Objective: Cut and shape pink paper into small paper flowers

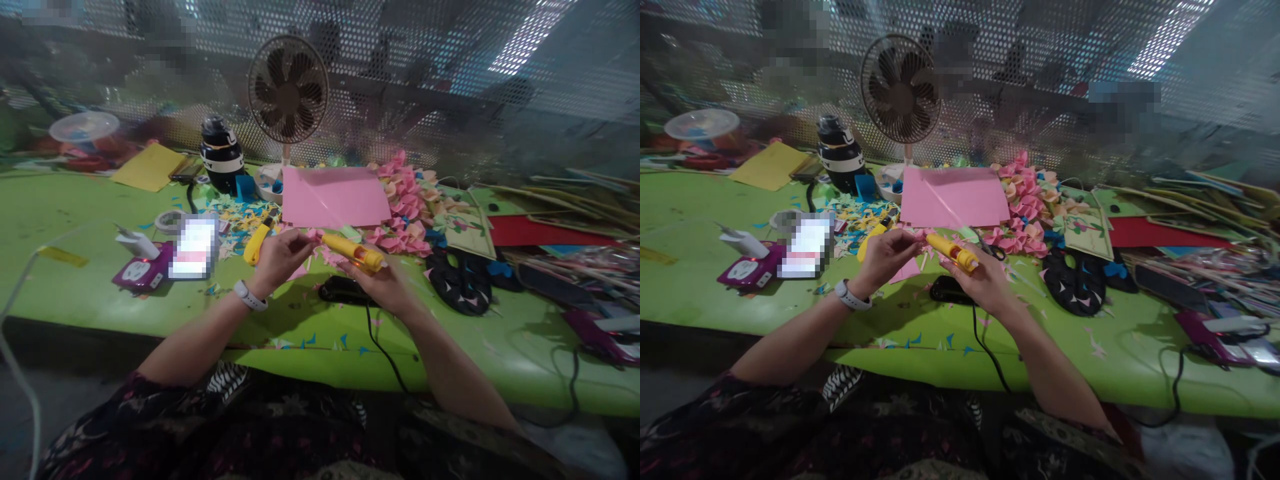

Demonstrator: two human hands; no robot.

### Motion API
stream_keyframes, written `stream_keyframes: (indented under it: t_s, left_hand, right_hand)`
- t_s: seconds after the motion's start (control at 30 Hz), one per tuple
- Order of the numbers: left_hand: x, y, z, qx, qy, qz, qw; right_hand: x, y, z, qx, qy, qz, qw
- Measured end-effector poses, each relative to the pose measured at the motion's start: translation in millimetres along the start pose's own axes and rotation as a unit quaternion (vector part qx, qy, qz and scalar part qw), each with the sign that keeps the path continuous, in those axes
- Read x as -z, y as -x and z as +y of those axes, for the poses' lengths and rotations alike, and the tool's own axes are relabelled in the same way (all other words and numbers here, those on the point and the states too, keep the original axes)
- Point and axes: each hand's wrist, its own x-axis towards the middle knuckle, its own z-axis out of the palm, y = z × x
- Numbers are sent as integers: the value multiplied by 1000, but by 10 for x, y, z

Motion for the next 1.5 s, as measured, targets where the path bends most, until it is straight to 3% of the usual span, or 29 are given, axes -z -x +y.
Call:
stream_keyframes:
  t_s: [0.83, 1.5]
  left_hand:
    - [-5, -2, -1, -18, 6, -4, 1000]
    - [-11, -7, 6, -19, 23, -5, 1000]
  right_hand:
    - [5, -8, -22, 43, 62, 8, 997]
    - [-5, 0, -36, 12, 24, -7, 1000]
